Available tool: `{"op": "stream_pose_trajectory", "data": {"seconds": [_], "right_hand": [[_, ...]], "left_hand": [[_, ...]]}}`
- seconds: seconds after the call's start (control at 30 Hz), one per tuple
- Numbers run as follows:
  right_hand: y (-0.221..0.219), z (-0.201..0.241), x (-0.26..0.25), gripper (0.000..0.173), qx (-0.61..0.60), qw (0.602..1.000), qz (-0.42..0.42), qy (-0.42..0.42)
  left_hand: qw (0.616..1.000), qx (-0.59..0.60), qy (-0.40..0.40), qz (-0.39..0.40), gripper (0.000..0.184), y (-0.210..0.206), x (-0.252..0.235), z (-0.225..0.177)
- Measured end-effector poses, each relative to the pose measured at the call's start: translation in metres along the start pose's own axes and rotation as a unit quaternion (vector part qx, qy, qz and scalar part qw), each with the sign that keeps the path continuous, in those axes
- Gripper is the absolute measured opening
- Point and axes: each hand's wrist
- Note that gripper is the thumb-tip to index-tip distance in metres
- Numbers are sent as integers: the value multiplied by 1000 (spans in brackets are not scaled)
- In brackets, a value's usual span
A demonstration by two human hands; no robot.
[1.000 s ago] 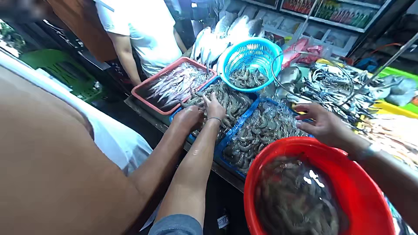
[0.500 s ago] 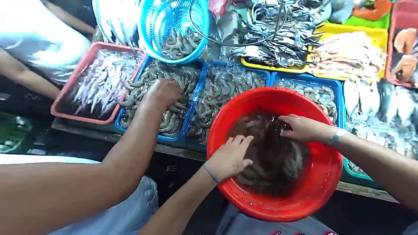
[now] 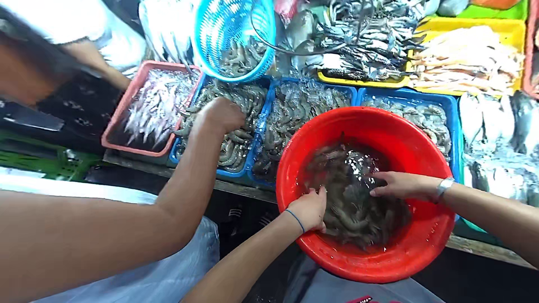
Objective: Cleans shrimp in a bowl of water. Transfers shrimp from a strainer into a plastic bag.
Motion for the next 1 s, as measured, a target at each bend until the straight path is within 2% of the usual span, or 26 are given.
{"op": "stream_pose_trajectory", "data": {"seconds": [0.13,0.23,0.33,0.5,0.63,0.77,0.93,1.0], "right_hand": [[9,-1,-6,61,137,987,-83,3],[8,3,-4,72,188,980,-53,-36],[2,15,-3,75,186,981,-7,-50],[-13,18,-12,74,39,999,16,-14],[-25,26,-11,77,-66,996,53,-1],[-33,40,-8,63,-154,984,84,0],[-51,49,-15,69,-250,963,84,-52],[-55,52,-17,73,-299,946,97,-76]], "left_hand": [[1000,22,-10,-3,121,2,1,2],[1000,26,-4,-3,119,-2,-1,-2],[999,44,-2,15,121,-5,-6,-7],[993,85,-58,56,124,-7,-18,-1],[985,133,-70,79,132,-9,-22,-2],[970,221,-55,91,137,-6,-19,-5],[948,300,-13,105,145,-10,-17,-7],[919,376,5,117,147,-13,-17,-7]]}}
Point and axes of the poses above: each hand's wrist, its own x-axis away from the middle knuckle, its own y-axis out of the back of the hand, z = x × y, and after that the axes turned 9 degrees about x, right-handed
